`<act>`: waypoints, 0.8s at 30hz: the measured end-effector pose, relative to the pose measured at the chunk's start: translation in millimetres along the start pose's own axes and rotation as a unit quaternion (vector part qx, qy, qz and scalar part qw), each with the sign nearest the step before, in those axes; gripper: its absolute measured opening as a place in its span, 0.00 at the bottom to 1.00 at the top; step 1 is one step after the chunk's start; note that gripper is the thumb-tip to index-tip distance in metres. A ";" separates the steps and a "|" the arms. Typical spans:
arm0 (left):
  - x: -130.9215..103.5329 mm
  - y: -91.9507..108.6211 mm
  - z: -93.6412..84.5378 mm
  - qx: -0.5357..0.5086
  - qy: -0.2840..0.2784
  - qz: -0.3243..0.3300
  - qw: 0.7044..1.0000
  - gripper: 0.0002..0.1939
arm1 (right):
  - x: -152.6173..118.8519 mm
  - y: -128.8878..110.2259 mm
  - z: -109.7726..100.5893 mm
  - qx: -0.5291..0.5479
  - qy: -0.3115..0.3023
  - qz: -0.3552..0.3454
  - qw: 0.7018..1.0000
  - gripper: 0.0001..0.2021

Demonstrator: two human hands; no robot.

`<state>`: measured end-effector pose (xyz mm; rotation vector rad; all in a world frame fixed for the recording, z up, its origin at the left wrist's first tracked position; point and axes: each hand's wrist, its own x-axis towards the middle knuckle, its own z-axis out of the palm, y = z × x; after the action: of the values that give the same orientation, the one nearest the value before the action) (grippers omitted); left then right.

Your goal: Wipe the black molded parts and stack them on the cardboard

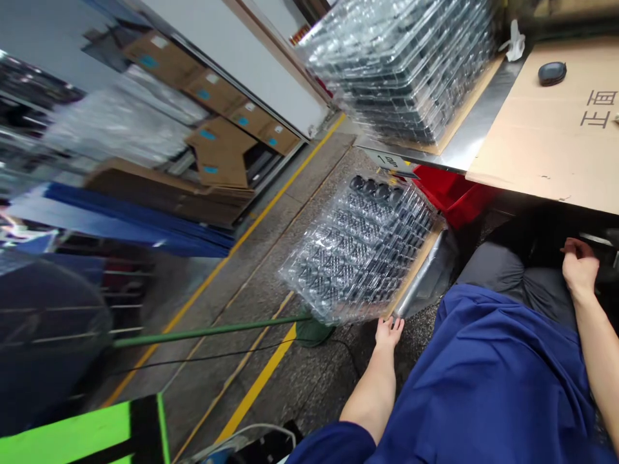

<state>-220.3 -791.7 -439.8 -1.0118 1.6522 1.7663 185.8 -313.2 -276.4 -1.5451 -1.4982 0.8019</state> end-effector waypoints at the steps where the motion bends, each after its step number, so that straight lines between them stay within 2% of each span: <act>1: -0.8 -0.3 -0.2 0.001 0.000 -0.001 1.000 0.37 | -0.2 -0.2 -1.1 0.005 0.007 0.011 1.000 0.15; 17: -26.4 14.3 3.0 0.022 0.005 -0.014 1.000 0.40 | 6.3 13.8 0.3 0.018 -0.003 0.031 0.999 0.15; 24: -34.4 23.0 3.2 0.024 0.004 0.004 1.000 0.41 | 6.9 14.1 -0.5 0.012 -0.011 0.028 0.999 0.15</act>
<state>-218.8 -787.4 -398.6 -0.9937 1.6981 1.7209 193.5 -305.7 -288.0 -1.5704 -1.4615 0.8677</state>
